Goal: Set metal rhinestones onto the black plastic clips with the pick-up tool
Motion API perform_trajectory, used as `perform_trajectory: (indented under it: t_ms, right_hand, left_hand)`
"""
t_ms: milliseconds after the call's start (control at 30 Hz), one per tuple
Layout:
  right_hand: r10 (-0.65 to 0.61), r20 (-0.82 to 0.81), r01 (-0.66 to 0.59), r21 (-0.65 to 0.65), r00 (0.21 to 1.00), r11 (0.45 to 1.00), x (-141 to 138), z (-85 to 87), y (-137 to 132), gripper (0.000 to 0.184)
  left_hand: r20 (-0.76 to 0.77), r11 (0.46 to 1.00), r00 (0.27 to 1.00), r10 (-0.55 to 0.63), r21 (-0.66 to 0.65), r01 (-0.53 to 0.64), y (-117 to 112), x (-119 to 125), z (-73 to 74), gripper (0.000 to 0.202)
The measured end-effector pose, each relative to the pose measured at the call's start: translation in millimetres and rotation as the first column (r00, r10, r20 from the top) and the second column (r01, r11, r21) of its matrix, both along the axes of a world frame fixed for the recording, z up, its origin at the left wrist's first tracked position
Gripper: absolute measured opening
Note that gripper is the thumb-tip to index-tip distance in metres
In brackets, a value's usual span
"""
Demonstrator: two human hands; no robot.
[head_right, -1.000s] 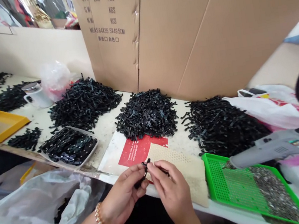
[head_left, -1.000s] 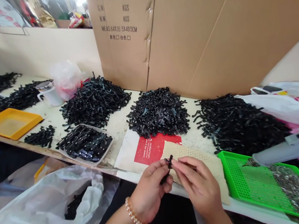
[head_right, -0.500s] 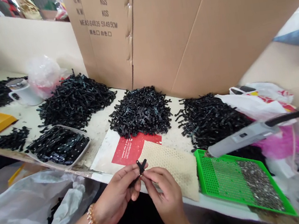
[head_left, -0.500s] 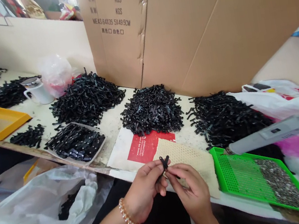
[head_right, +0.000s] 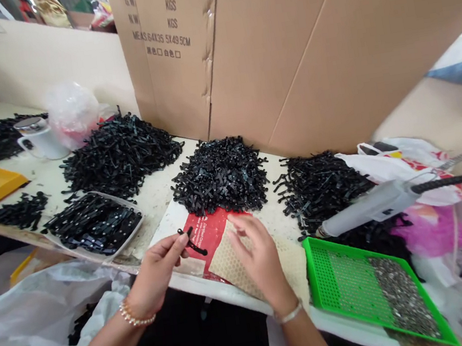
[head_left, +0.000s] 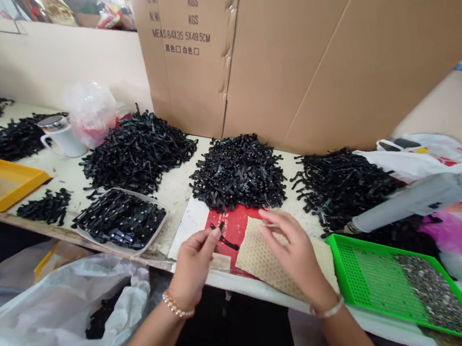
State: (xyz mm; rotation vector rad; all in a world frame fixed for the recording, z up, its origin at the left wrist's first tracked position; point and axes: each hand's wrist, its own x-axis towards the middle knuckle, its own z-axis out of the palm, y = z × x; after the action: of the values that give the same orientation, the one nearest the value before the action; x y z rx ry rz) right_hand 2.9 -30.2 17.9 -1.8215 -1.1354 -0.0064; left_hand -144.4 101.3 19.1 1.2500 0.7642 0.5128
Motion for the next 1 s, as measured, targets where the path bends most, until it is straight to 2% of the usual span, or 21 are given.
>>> perform_trajectory:
  t_ms: [67,133,200,267,333,433,567,700,867,1000]
  right_hand:
    - [-0.012,-0.044,0.008,-0.099,0.999,0.995,25,-2.3,27,0.024]
    - [-0.012,-0.097,-0.013,-0.253,0.995,0.967,44,-11.5,54,0.024]
    - [-0.05,-0.077,0.017,-0.377,0.996,0.926,54,-24.1,77,0.023]
    - [-0.078,-0.028,0.059,-0.428,0.997,0.902,59,-36.0,91,0.019]
    - [-0.066,-0.058,0.036,-0.419,0.996,0.907,60,-44.0,96,0.014]
    - [-0.051,-0.205,-0.027,-0.363,0.977,0.931,63,-47.2,94,0.011]
    - [-0.061,-0.362,-0.059,-0.311,0.93,0.949,72,-40.9,86,0.025]
    - [-0.07,-0.511,-0.073,-0.255,0.857,0.964,78,-33.0,74,0.037]
    - [-0.092,-0.437,-0.006,-0.218,0.895,0.976,82,-30.7,67,0.035]
    - [-0.132,-0.392,0.084,-0.136,0.911,0.987,79,-25.2,70,0.039]
  left_hand:
    - [0.006,0.996,1.0,0.002,0.089,-0.002,15,-7,1.5,0.042]
    - [-0.011,0.991,0.999,-0.038,0.131,0.039,23,-14,-1.3,0.04]
    - [-0.046,0.984,0.994,-0.096,0.145,0.102,26,-20,-8.2,0.039]
    - [-0.069,0.979,0.986,-0.153,0.124,0.161,26,-24,-16.5,0.04]
    - [-0.068,0.979,0.98,-0.187,0.073,0.192,25,-26,-23.7,0.04]
    - [-0.066,0.977,0.975,-0.213,0.0,0.214,25,-23,-29.2,0.039]
    - [-0.041,0.961,0.961,-0.275,-0.042,0.273,28,-16,-28.5,0.039]
    - [-0.034,0.956,0.956,-0.292,-0.018,0.292,31,-15,-28.7,0.039]
    - [-0.045,0.968,0.967,-0.253,-0.021,0.252,31,-20,-32.7,0.038]
    - [-0.03,0.984,0.983,-0.179,-0.014,0.179,29,-23,-24.6,0.038]
